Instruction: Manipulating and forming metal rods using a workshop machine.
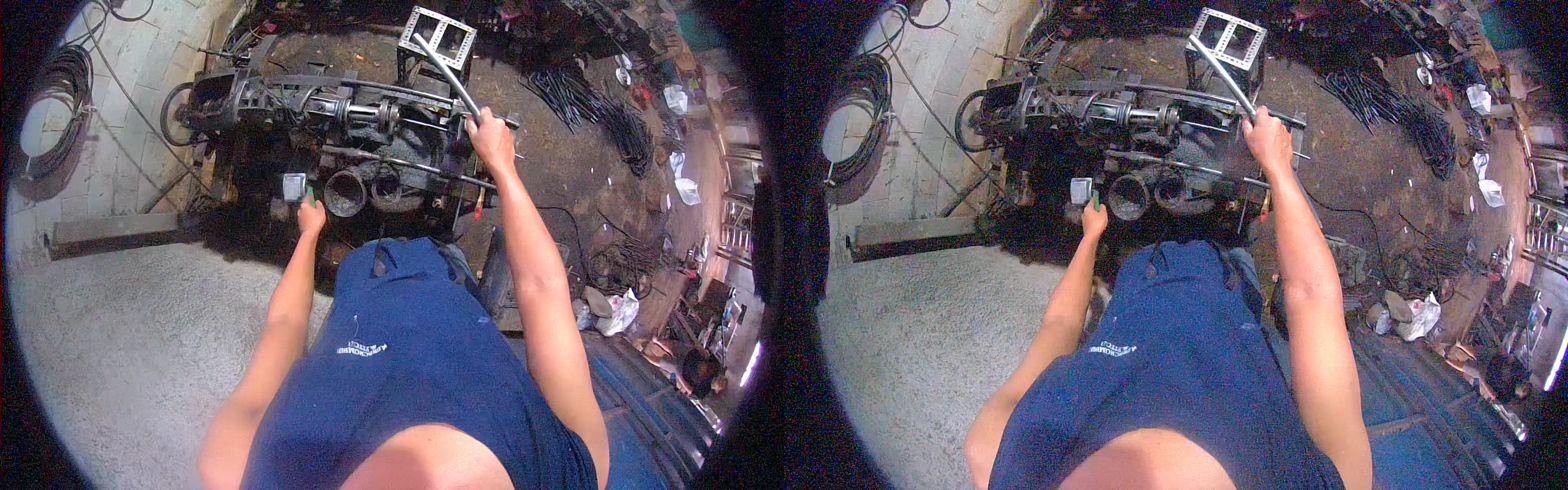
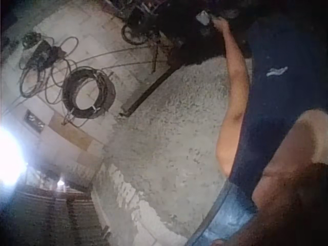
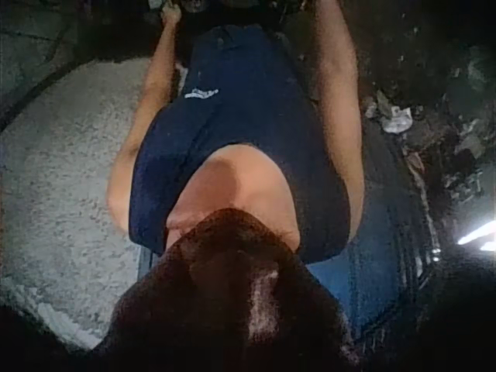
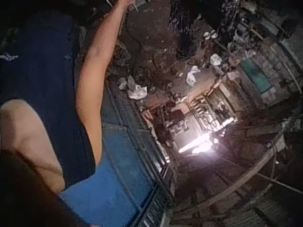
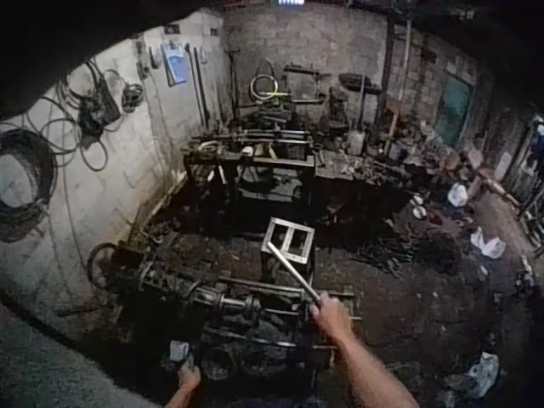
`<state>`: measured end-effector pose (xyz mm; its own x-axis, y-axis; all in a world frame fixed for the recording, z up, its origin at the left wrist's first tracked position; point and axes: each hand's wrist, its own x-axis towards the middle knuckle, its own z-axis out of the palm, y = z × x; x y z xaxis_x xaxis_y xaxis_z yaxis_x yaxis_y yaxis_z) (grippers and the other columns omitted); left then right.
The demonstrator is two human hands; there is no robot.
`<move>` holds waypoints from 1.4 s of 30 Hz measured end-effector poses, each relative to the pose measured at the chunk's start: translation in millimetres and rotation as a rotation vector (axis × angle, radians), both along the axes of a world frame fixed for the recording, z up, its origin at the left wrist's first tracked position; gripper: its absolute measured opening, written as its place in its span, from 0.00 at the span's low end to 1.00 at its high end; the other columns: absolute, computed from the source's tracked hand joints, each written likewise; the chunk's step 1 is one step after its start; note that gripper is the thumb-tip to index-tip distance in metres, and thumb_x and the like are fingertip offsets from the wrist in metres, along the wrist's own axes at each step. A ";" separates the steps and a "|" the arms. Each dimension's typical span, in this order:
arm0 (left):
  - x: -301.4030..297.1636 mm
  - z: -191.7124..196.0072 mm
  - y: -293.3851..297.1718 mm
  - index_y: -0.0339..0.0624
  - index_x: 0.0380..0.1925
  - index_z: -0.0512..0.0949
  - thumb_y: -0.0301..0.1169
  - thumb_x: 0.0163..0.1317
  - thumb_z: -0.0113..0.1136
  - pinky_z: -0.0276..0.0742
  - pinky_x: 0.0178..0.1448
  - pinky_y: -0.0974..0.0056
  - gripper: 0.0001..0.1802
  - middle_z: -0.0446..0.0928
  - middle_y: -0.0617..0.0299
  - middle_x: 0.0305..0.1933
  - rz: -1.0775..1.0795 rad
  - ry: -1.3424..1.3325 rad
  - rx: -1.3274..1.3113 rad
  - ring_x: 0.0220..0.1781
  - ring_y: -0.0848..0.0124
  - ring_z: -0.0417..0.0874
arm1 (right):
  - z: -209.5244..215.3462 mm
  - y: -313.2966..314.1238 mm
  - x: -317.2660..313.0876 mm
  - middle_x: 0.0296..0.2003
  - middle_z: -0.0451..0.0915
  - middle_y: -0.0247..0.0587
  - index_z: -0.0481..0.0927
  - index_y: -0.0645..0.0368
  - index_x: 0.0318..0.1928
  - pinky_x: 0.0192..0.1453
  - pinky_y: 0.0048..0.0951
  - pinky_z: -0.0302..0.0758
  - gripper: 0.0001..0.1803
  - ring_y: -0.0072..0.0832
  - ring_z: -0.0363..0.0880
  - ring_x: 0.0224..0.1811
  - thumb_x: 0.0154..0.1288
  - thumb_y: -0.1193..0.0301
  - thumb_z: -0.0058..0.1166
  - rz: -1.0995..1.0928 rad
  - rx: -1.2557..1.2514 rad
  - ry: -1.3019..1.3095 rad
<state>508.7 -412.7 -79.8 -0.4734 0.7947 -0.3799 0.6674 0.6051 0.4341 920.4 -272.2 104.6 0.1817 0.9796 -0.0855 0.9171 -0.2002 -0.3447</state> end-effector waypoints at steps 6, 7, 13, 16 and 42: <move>2.4 6.6 1.3 0.43 0.62 0.70 0.39 0.61 0.53 0.74 0.56 0.45 0.28 0.78 0.35 0.47 0.013 0.020 -0.019 0.51 0.42 0.79 | -5.3 0.4 2.5 0.33 0.82 0.61 0.76 0.61 0.41 0.44 0.54 0.78 0.20 0.57 0.82 0.39 0.64 0.56 0.53 0.001 0.003 0.012; 2.5 7.4 1.5 0.43 0.62 0.70 0.39 0.61 0.53 0.74 0.56 0.45 0.28 0.78 0.35 0.47 0.011 0.023 -0.021 0.51 0.42 0.79 | -6.8 0.0 3.4 0.33 0.82 0.62 0.75 0.62 0.41 0.44 0.54 0.78 0.20 0.57 0.82 0.39 0.64 0.56 0.53 -0.002 0.010 0.016; -1.5 -2.7 -1.6 0.44 0.63 0.69 0.39 0.61 0.51 0.74 0.56 0.45 0.29 0.78 0.35 0.48 -0.010 -0.008 0.006 0.51 0.41 0.79 | -1.3 0.6 1.1 0.32 0.81 0.63 0.75 0.62 0.40 0.44 0.55 0.77 0.20 0.58 0.82 0.38 0.64 0.56 0.53 0.010 0.011 0.005; -0.5 -0.7 -1.1 0.44 0.63 0.68 0.40 0.61 0.50 0.74 0.57 0.45 0.29 0.78 0.36 0.48 -0.021 -0.007 0.003 0.51 0.41 0.79 | -4.2 0.3 2.3 0.32 0.81 0.63 0.74 0.63 0.40 0.44 0.55 0.77 0.20 0.58 0.81 0.38 0.64 0.56 0.53 0.015 0.022 0.006; -6.2 -5.4 -2.9 0.39 0.59 0.72 0.37 0.66 0.48 0.75 0.54 0.47 0.23 0.79 0.38 0.46 0.001 0.026 0.023 0.47 0.43 0.81 | 0.4 -6.4 14.3 0.34 0.82 0.61 0.77 0.61 0.42 0.44 0.53 0.77 0.21 0.57 0.81 0.40 0.64 0.54 0.53 -0.071 0.012 0.016</move>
<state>502.6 -415.6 -85.2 -0.4840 0.8023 -0.3494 0.6781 0.5962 0.4299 934.6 -278.6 105.0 0.2493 0.9654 -0.0769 0.8951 -0.2600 -0.3622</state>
